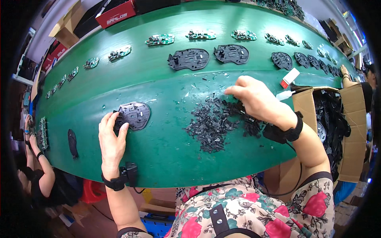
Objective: The person applies adhesive to black plastic housing components and inserts small white plastic pieces into them. They handle the components one by one, placing the finished units on a green table alongside other similar parts and circuit boards.
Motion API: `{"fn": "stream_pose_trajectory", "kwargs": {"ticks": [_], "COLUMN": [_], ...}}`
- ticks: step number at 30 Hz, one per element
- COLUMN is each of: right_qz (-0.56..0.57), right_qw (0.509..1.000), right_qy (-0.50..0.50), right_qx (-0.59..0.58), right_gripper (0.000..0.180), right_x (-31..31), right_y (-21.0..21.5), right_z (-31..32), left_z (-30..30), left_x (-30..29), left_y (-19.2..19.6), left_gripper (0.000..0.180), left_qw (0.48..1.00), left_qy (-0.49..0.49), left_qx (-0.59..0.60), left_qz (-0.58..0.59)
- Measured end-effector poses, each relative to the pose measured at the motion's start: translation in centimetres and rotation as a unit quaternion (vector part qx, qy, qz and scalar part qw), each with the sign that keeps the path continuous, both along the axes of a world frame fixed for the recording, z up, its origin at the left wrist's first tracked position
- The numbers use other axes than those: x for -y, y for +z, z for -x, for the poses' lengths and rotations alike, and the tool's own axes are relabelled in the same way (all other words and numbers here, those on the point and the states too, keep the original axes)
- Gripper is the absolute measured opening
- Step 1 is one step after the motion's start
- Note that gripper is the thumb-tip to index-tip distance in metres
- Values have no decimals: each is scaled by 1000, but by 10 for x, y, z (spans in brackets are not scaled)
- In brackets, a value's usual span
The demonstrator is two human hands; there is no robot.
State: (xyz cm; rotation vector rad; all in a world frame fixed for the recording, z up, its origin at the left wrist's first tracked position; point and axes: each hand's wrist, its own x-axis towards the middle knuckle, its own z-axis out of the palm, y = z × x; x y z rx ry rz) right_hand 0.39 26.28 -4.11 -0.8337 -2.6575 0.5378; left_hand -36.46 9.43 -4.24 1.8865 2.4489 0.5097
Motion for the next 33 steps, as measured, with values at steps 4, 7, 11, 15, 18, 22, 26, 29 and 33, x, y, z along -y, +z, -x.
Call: {"fn": "stream_pose_trajectory", "kwargs": {"ticks": [4,7,11,15,18,22,26,29,33], "right_qz": [147,228,220,212,78,10,29,141,137], "right_qw": [984,962,963,961,986,992,989,976,975], "right_qy": [-74,-118,-122,-139,-118,-116,-142,-166,-163], "right_qx": [-76,-97,-100,-114,-85,-42,-3,18,59], "right_gripper": [12,14,15,13,13,12,11,14,15], "right_x": [-6,-11,-26,-58,-88,-112,-125,-135,-142], "right_y": [23,30,30,19,1,-18,-28,-27,-26], "right_z": [6,16,47,82,101,120,126,127,130], "left_z": [-1,-2,6,7,14,17,19,15,15], "left_x": [0,-2,-6,-21,-37,-76,-120,-144,-163], "left_y": [6,10,9,9,4,0,-7,-12,-24], "left_gripper": [37,33,27,23,21,21,20,20,22], "left_qw": [997,994,993,993,996,997,998,999,999], "left_qy": [19,28,29,37,14,-4,-24,-32,-45], "left_qx": [69,107,114,107,89,75,54,39,12], "left_qz": [12,4,6,13,-8,-15,-9,3,4]}}
